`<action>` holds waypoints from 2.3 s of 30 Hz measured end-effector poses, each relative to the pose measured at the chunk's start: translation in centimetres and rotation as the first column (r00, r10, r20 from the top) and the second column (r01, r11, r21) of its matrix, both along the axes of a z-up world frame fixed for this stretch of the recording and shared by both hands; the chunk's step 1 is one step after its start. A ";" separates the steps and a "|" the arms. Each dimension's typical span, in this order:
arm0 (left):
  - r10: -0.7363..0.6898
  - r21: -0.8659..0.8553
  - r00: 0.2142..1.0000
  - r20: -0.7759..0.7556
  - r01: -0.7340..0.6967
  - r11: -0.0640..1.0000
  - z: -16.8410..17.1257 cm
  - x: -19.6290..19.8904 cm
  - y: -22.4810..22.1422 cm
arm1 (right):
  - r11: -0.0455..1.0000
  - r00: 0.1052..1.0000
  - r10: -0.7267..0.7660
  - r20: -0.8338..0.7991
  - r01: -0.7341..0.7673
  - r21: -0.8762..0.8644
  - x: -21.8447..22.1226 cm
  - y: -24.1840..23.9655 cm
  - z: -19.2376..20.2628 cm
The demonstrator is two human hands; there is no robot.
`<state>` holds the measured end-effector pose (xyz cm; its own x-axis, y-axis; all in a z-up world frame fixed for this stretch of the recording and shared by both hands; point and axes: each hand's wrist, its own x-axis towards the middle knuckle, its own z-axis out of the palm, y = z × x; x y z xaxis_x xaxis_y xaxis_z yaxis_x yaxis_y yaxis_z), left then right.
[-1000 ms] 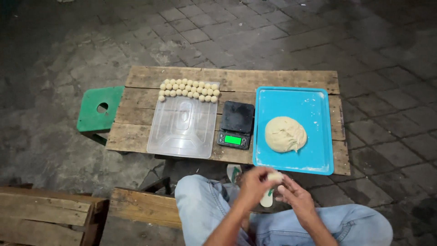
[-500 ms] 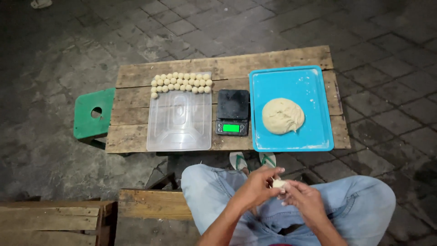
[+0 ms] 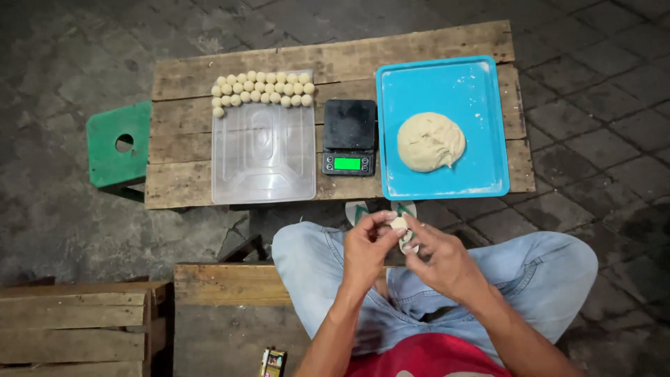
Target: Portioning dough into small pieces, weighing them on a digital scale for consistency, and rolling them into uniform balls by hand.
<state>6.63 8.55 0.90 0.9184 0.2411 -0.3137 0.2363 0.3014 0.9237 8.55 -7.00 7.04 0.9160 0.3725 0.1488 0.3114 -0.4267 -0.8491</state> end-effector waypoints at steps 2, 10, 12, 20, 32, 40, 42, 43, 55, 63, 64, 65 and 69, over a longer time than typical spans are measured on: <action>0.004 0.038 1.000 -0.018 -0.004 0.999 0.5 0.1 -0.1 | 1.000 0.997 -0.016 0.074 0.018 -0.022 0.0 -0.3 -2.2; -0.145 0.189 0.982 0.122 0.120 0.975 1.7 -0.5 0.6 | 0.967 0.939 0.072 -0.335 0.016 0.253 0.9 -1.8 -2.2; -0.084 0.070 0.994 0.067 0.079 0.994 1.0 -0.7 0.4 | 0.987 0.906 0.123 -0.405 -0.067 0.148 1.4 -1.8 -0.4; -0.235 -0.637 0.971 -0.033 0.161 0.754 1.0 -1.0 0.7 | 0.876 0.787 0.142 -0.600 0.182 0.447 3.3 -3.9 -6.2; 0.040 -0.484 0.997 0.070 -0.001 0.875 3.3 -0.2 -3.0 | 0.992 0.984 -0.110 0.139 0.101 0.073 0.9 -0.5 -4.8; 0.065 -0.706 0.997 0.031 -0.025 0.708 3.3 0.1 -3.4 | 0.972 0.916 0.065 0.397 0.033 -0.233 0.3 0.9 6.0; -0.117 -0.771 0.981 0.154 0.194 0.607 6.3 -1.9 -5.7 | 0.964 0.894 0.199 0.402 -0.106 -0.243 1.3 1.8 3.8; -0.112 -0.769 0.981 0.159 0.195 0.610 5.9 -1.8 -5.4 | 0.964 0.890 0.203 0.407 -0.109 -0.242 1.3 1.8 3.3; 0.046 -0.923 0.999 0.024 0.004 0.385 3.7 -1.7 -3.9 | 0.933 0.819 0.346 0.457 -0.249 -0.260 1.7 3.7 2.9; -0.139 0.358 0.684 0.716 -0.188 0.915 2.9 -4.3 -3.5 | 0.905 0.764 0.388 0.516 -0.208 -0.372 2.0 3.8 1.7; -0.141 0.358 0.683 0.717 -0.187 0.915 4.0 -3.5 -2.6 | 0.905 0.764 0.386 0.518 -0.205 -0.373 1.3 3.7 1.2; 0.159 -0.438 0.850 0.501 0.090 0.894 5.1 -2.5 -1.6 | 0.885 0.718 0.428 0.548 -0.210 -0.417 0.9 3.5 0.6; 0.348 -0.918 0.863 0.367 0.396 -0.012 -2.2 0.8 -3.0 | 0.835 0.745 0.544 0.385 -0.435 -0.337 -2.5 4.5 1.2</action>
